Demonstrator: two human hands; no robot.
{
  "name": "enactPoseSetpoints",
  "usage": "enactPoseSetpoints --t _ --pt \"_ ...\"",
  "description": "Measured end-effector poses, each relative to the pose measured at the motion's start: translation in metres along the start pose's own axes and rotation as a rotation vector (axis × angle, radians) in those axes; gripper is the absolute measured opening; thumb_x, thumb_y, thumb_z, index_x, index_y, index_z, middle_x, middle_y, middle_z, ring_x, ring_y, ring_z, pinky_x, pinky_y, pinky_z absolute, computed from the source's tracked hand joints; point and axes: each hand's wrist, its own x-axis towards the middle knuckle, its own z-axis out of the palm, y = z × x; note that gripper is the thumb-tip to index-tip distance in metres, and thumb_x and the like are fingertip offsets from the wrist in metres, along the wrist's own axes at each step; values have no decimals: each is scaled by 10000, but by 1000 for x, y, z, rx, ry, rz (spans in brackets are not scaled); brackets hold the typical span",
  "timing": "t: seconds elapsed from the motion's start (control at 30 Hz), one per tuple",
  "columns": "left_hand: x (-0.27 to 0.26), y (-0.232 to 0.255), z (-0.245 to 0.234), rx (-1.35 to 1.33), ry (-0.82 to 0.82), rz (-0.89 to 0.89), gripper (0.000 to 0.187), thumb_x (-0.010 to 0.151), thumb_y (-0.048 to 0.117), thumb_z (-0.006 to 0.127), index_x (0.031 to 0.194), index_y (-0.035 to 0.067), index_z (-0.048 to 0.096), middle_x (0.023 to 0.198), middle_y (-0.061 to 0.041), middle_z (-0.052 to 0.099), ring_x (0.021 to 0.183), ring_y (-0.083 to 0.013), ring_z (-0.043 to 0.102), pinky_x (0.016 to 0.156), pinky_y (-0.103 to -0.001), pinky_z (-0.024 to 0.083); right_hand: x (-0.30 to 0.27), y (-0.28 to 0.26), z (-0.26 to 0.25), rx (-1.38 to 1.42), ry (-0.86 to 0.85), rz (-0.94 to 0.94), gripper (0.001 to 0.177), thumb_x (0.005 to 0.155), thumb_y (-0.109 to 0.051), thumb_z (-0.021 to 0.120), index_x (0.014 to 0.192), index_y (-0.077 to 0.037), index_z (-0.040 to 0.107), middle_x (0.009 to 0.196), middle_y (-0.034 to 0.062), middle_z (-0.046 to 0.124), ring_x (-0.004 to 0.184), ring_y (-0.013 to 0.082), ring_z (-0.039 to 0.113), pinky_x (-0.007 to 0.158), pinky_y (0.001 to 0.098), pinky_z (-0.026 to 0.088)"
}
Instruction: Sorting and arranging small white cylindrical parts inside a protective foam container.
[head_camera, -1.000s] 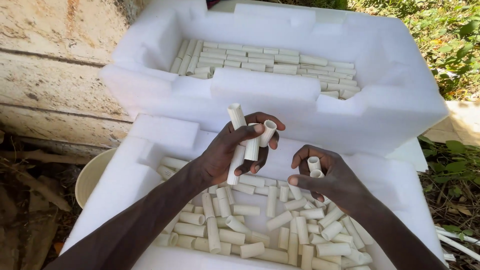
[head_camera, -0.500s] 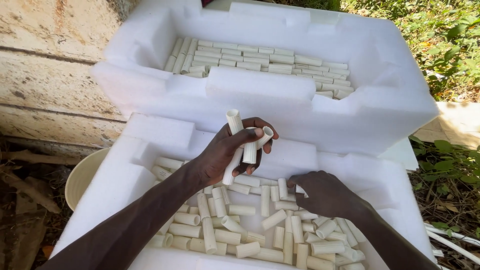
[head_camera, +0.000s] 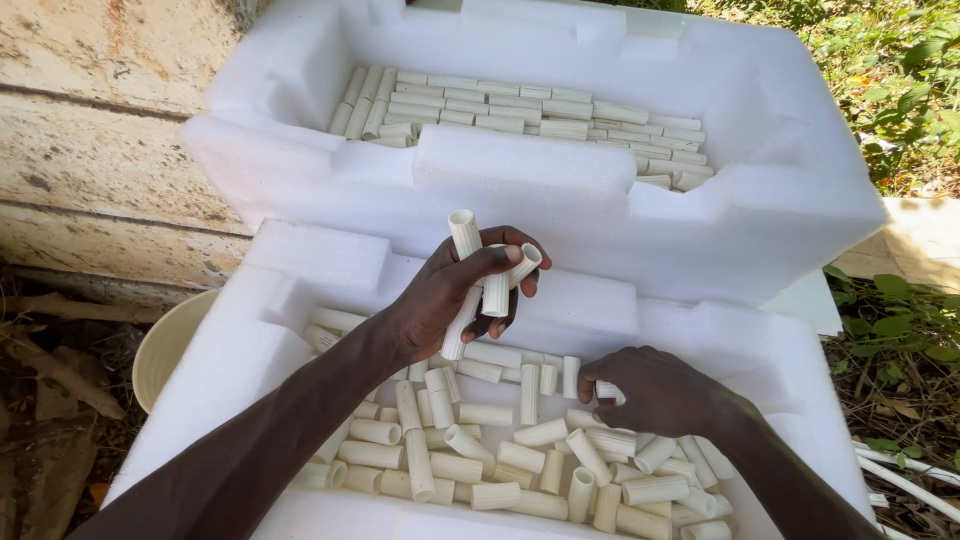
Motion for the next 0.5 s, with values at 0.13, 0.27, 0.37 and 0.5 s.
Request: enactPoseSetpoints --t 0.13,0.27,0.37,0.5 --pt "2 8 -4 42 14 45 325 886 302 560 1020 18 638 786 -94 618 411 -155 502 278 -206 268 -3 7 1 61 -66 -122 250 804 -274 642 1043 -322 697 998 -183 703 981 41 627 914 240 431" --pt "2 19 -10 6 30 137 314 876 263 545 1038 3 612 813 -97 613 428 -152 520 275 -203 267 -5 -1 5 -60 -182 -88 349 770 -354 632 1119 -354 633 1157 -153 645 1094 119 562 962 283 398" --pt "1 21 -14 19 66 166 341 858 244 538 1071 -13 611 846 -93 609 450 -157 523 283 -207 257 -2 -7 12 -89 -119 -76 233 760 -386 619 990 -350 631 999 -132 635 986 114 574 898 280 408" --pt "0 22 -12 38 56 173 345 882 220 545 1118 -25 609 892 -87 605 471 -162 528 303 -198 267 2 -6 19 -104 -108 -23 277 789 -495 678 1024 -354 638 995 -132 639 1033 107 567 909 299 404"
